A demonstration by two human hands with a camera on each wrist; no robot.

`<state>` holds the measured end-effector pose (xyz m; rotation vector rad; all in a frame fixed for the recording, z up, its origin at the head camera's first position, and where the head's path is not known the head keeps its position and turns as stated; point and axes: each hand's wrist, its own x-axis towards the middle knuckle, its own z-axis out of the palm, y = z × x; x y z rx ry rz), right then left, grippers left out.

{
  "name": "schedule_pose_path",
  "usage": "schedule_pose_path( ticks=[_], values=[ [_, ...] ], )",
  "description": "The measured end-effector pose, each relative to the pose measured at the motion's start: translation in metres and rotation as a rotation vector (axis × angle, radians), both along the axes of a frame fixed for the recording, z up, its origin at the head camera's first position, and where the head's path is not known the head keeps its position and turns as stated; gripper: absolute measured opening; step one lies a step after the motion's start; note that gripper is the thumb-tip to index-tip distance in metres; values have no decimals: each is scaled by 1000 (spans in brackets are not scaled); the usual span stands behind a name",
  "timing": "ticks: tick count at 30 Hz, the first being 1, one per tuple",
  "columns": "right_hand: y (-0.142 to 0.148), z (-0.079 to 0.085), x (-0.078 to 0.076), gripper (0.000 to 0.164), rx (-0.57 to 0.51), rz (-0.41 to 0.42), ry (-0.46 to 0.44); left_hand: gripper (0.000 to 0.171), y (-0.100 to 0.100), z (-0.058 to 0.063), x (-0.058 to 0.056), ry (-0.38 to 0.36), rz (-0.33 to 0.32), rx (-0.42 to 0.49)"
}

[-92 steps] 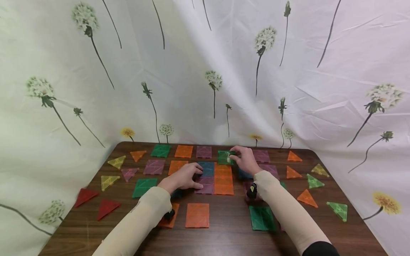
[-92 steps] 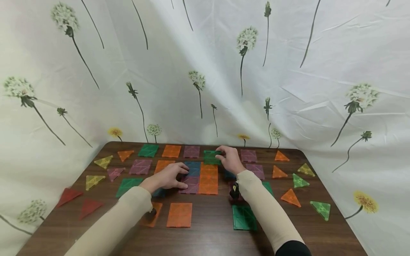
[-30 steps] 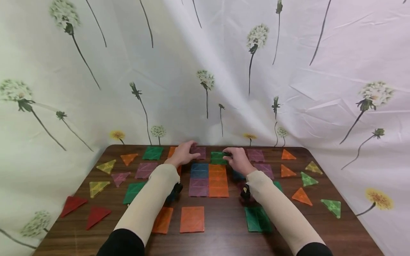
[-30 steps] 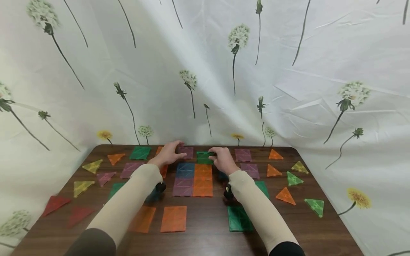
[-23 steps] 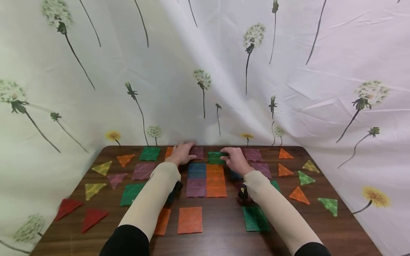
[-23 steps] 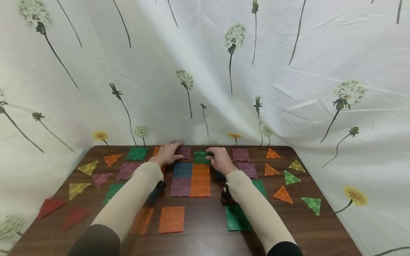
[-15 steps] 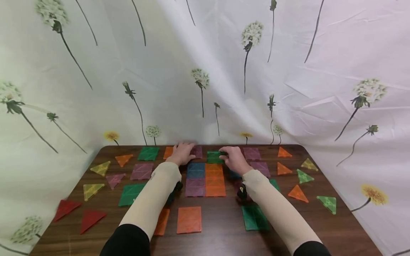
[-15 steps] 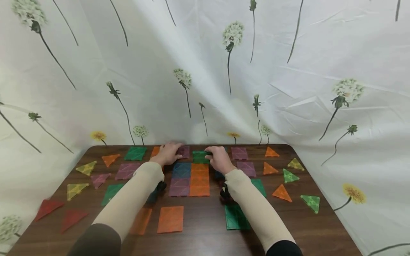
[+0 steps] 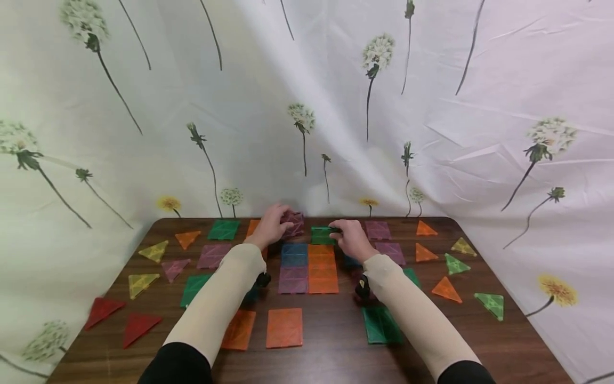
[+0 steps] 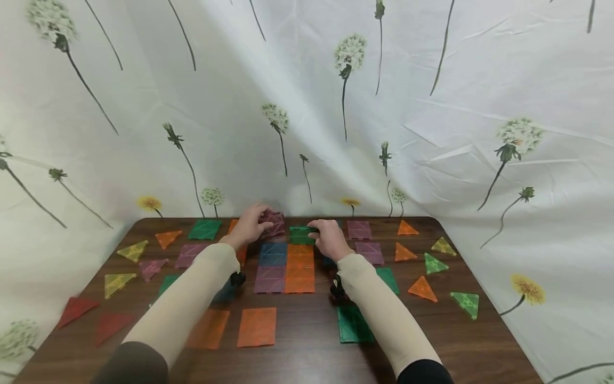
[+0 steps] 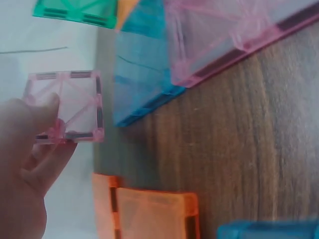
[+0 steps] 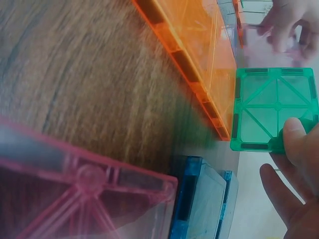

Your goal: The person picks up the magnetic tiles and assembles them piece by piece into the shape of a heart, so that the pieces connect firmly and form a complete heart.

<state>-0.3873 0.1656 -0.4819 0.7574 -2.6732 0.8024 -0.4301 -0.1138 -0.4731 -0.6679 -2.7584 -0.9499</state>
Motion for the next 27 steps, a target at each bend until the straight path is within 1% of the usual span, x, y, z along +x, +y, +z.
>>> schedule_pose_path(
  ticks=[3,5,7,9,11,14,21,27],
  values=[
    [2,-1,0,22,-12,-1,9,25,-1,7,7,-18,-19,90],
    [3,0,1,22,-21,-6,5,24,-1,12,13,-26,-37,131],
    [4,1,1,22,-25,-14,-4,22,-2,15,19,-31,-62,150],
    [4,3,1,22,-27,-21,-2,20,-3,17,23,-24,-93,148],
    [4,4,2,21,-29,-23,2,20,-4,16,27,-23,-116,143],
    [4,5,2,20,-26,-23,4,21,-7,13,32,-22,-129,129],
    [2,4,2,21,-20,-24,-23,21,-7,6,43,-45,-130,125],
    [-3,3,5,22,-27,-19,-42,19,-7,1,49,-14,-131,118]
  ],
)
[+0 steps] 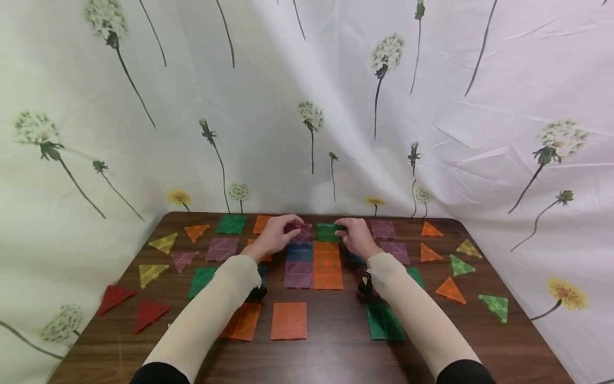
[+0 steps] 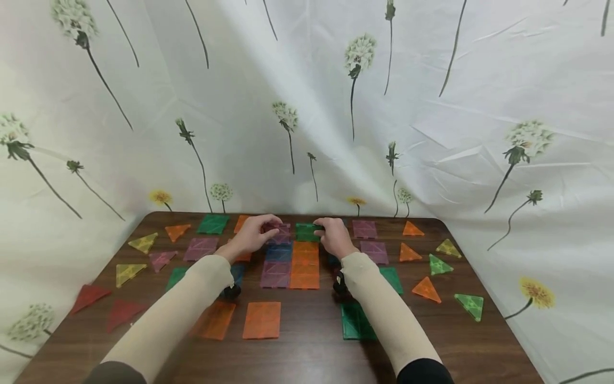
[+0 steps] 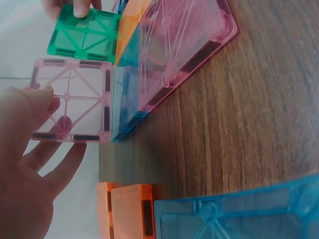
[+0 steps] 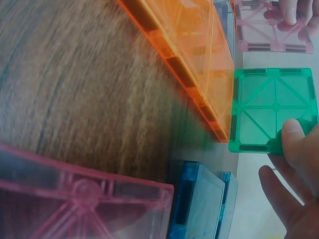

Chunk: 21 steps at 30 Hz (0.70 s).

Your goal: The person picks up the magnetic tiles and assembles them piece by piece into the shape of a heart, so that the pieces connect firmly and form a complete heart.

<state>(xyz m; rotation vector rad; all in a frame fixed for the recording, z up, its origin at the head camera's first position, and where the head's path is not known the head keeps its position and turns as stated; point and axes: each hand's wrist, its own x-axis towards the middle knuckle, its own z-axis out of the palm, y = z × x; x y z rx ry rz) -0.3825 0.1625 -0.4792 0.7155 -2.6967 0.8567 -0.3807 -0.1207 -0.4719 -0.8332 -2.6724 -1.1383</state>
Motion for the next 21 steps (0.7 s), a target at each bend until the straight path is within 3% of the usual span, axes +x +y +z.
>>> schedule_pose_path(
  ticks=[7,21],
  values=[
    [-1,-3,-1,21,1,-3,6,21,5,-3,0,-3,9,-13],
    [-1,-1,-3,21,24,-7,16,18,14,1,-3,48,5,-6]
  ],
)
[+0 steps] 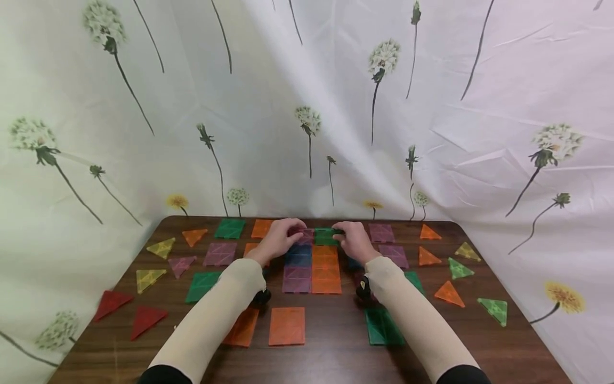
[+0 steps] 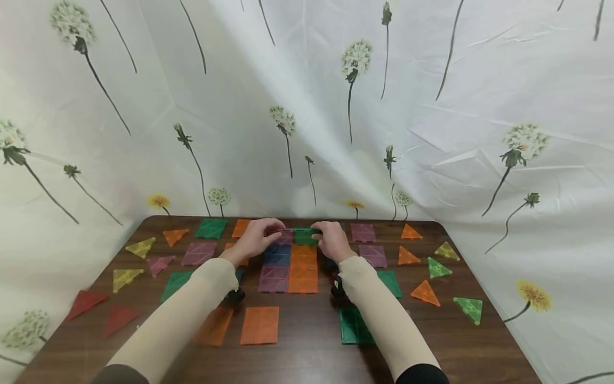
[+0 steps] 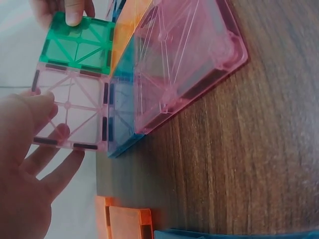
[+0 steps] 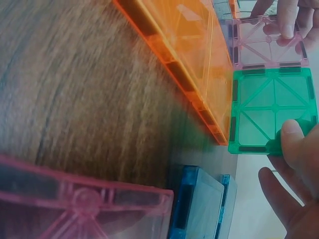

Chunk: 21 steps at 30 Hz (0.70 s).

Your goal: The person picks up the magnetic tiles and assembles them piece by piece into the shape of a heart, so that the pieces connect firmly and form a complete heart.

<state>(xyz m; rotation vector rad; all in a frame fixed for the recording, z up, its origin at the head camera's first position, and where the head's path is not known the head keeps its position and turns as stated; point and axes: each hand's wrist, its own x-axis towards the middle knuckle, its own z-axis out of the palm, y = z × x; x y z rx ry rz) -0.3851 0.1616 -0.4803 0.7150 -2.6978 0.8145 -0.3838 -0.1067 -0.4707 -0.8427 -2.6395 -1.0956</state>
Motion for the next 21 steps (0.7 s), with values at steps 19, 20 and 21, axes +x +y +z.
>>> schedule_pose_path(
  ticks=[19,20,21],
  values=[
    [0,2,1,21,-27,-2,-14,20,-1,2,0,-44,35,-15],
    [0,1,2,21,-33,1,-20,21,-1,1,0,-51,38,-12],
    [0,0,2,22,-38,3,-31,21,-2,-1,1,-56,41,-11]
  ],
)
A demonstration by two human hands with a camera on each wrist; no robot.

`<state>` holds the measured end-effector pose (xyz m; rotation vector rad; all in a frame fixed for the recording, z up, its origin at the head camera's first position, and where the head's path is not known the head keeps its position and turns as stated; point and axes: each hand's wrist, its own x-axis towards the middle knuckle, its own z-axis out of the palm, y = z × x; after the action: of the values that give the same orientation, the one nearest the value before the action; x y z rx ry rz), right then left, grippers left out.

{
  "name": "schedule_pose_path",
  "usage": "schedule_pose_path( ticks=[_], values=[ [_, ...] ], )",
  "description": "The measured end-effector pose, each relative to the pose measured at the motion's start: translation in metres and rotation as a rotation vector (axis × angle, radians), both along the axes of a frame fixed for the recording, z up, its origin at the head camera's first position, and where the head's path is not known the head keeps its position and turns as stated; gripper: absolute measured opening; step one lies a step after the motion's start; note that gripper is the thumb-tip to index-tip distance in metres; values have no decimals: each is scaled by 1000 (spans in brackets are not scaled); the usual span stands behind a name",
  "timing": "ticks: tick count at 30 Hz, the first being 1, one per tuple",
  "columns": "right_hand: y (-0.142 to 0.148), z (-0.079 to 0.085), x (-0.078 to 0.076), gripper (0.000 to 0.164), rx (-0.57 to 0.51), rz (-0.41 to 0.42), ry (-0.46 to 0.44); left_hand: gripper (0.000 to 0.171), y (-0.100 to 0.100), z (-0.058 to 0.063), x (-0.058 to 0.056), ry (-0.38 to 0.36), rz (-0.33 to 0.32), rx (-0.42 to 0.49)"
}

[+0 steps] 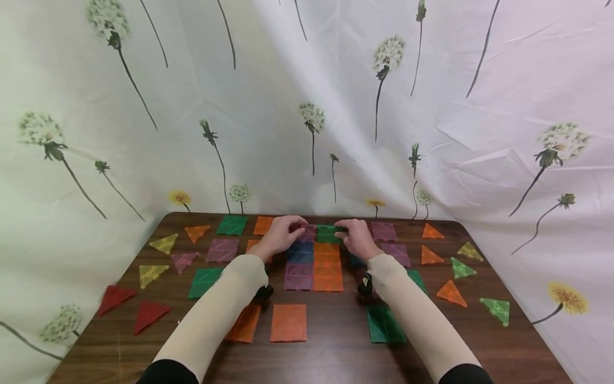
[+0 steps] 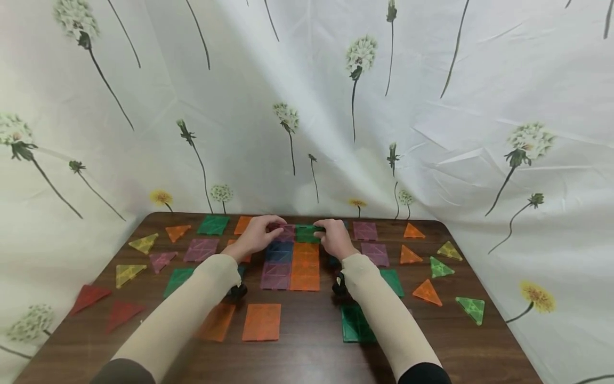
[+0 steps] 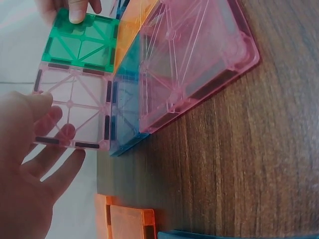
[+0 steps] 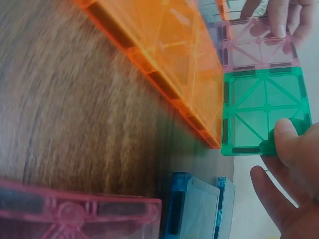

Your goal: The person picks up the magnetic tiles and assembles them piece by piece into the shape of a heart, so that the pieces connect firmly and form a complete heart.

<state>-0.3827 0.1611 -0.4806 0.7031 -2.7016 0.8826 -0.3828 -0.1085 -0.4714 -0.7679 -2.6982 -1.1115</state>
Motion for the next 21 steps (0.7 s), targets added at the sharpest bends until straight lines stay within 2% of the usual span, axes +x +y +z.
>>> schedule_pose_path(
  ticks=[7,11,13,16,18,21],
  values=[
    [-1,-5,3,26,15,15,-55,27,-8,-9,4,-58,-6,2],
    [1,-4,4,28,4,10,-79,31,-16,-9,3,-56,19,53],
    [2,-3,3,29,1,10,-83,30,-22,-8,1,-31,48,90],
    [4,-1,3,29,0,17,-88,30,-32,-6,-3,14,124,100],
    [5,0,2,29,1,30,-83,30,-41,-6,-6,32,186,73],
    [5,2,0,29,4,50,-64,35,-53,-8,-10,10,288,-12]
  ],
)
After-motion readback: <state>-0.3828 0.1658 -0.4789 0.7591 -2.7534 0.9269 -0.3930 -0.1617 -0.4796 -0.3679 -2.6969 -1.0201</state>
